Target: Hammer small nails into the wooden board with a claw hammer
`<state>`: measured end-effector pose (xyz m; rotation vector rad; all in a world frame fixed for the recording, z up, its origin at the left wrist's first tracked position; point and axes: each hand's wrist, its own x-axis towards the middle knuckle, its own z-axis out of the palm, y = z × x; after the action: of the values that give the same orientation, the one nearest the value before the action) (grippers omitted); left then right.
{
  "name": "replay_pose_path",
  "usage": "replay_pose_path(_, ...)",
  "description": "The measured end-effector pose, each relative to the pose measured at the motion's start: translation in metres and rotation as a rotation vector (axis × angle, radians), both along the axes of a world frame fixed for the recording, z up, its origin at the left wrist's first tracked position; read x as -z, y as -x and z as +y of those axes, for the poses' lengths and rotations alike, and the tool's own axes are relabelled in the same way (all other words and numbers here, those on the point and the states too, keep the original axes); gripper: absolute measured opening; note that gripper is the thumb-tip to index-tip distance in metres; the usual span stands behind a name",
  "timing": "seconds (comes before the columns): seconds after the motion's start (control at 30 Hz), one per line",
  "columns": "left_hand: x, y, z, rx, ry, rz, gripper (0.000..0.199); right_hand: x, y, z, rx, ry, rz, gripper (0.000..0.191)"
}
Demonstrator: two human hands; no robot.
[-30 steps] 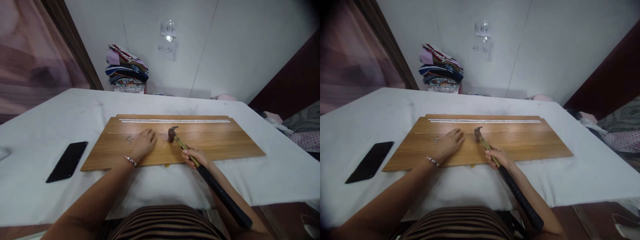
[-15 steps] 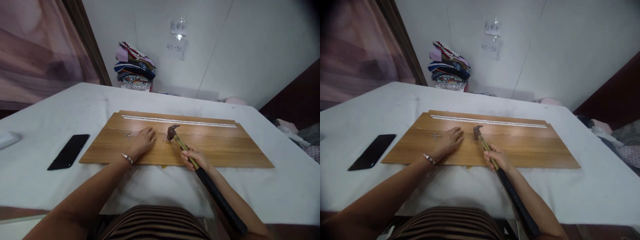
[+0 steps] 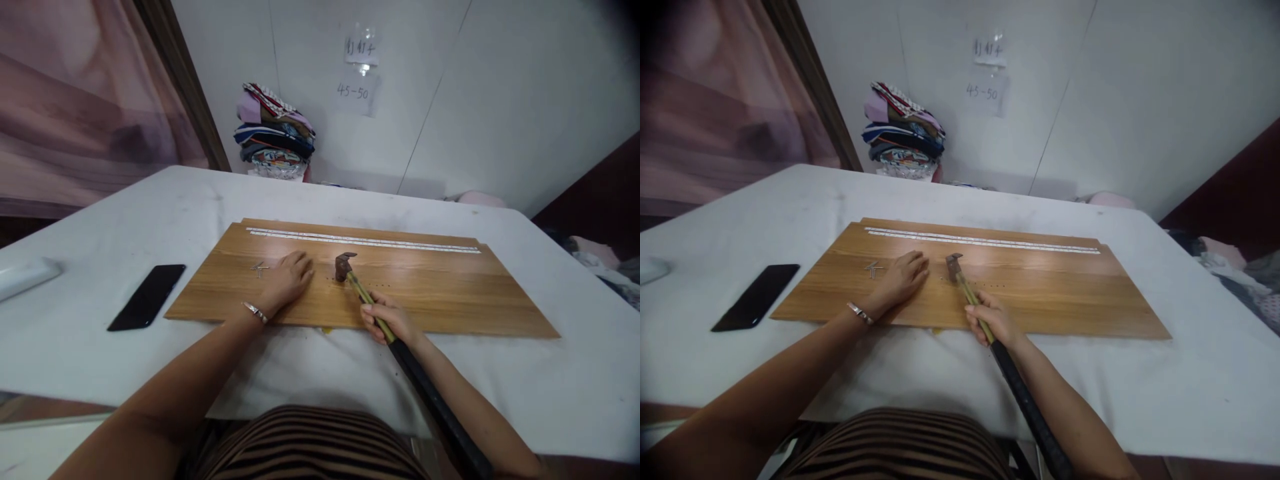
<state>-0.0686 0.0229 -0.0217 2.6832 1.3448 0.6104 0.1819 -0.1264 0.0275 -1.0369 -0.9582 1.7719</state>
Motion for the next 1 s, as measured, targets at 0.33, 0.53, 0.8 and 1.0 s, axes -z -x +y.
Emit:
replay_pose_path(0.33,-0.0011,-0.0025,-0.0022,-0.009,0.028,-0.047,0.029,0.0021,-0.0013,0.0001,0.025,-0.015,-0.016,0.043)
replay_pose_path(0.53,0.0005,-0.0013,-0.0011,-0.009,0.017,-0.040,0.030,-0.0004,-0.0012,-0.0001,0.031,-0.017,-0.011,0.046)
replay_pose_path(0.8,-0.0026,-0.0019,-0.0014,0.010,0.027,-0.027,0.028,0.0008,-0.0012,-0.0007,0.021,-0.009,-0.024,0.044)
replay_pose_path(1.0,-0.0011,-0.0014,-0.0014,-0.010,0.028,0.001,0.033,0.0009,-0.0026,-0.0011,0.014,-0.019,-0.026,0.047)
